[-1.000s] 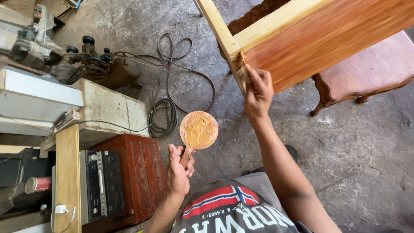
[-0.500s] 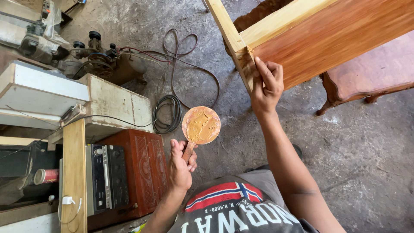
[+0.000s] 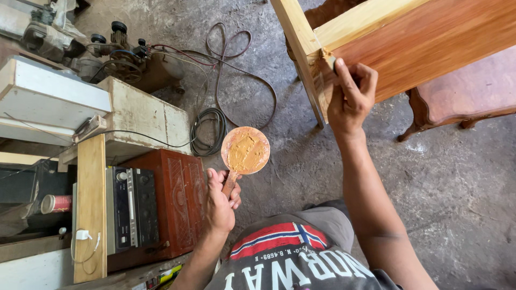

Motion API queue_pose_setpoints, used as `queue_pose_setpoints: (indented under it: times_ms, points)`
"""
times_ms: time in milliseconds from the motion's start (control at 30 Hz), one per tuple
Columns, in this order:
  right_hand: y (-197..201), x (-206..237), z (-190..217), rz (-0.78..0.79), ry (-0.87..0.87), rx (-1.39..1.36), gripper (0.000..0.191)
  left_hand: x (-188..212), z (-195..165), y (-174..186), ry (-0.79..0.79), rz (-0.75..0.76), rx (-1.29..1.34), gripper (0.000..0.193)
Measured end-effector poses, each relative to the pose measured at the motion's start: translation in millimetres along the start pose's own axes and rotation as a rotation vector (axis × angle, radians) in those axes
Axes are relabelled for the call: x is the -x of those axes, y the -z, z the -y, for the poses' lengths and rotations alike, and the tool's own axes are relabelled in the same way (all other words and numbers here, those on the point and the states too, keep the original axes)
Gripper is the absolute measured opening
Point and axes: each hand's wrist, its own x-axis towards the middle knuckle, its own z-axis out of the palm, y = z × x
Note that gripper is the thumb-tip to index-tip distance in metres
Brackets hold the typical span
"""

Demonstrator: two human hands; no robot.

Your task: The person carries a round board holding wood filler and uses a small spatula to press filler into the joints and gaps of a wooden furniture frame. They move around the frame, filling seams on different sides and edges, then walk across the workshop carrying the filler board and a knife.

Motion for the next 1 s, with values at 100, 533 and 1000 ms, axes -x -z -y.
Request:
queue_pose_setpoints:
  times_ms: [100,533,1000]
  points:
    - [-6,1,-2,0.008,0.071,0.019,0.043,1,3,-1,0.007,0.006,0.017,0.076]
    - [-1,-4,-1,0.095,-0.042,-0.119,0.037,11,-1,-6,-0.014,0.026,0.004,0.076]
    - [127,81,-15,0.128,-0.413,0.115,0.031,17,35,12,0.052,-0.023,0.136,0.057]
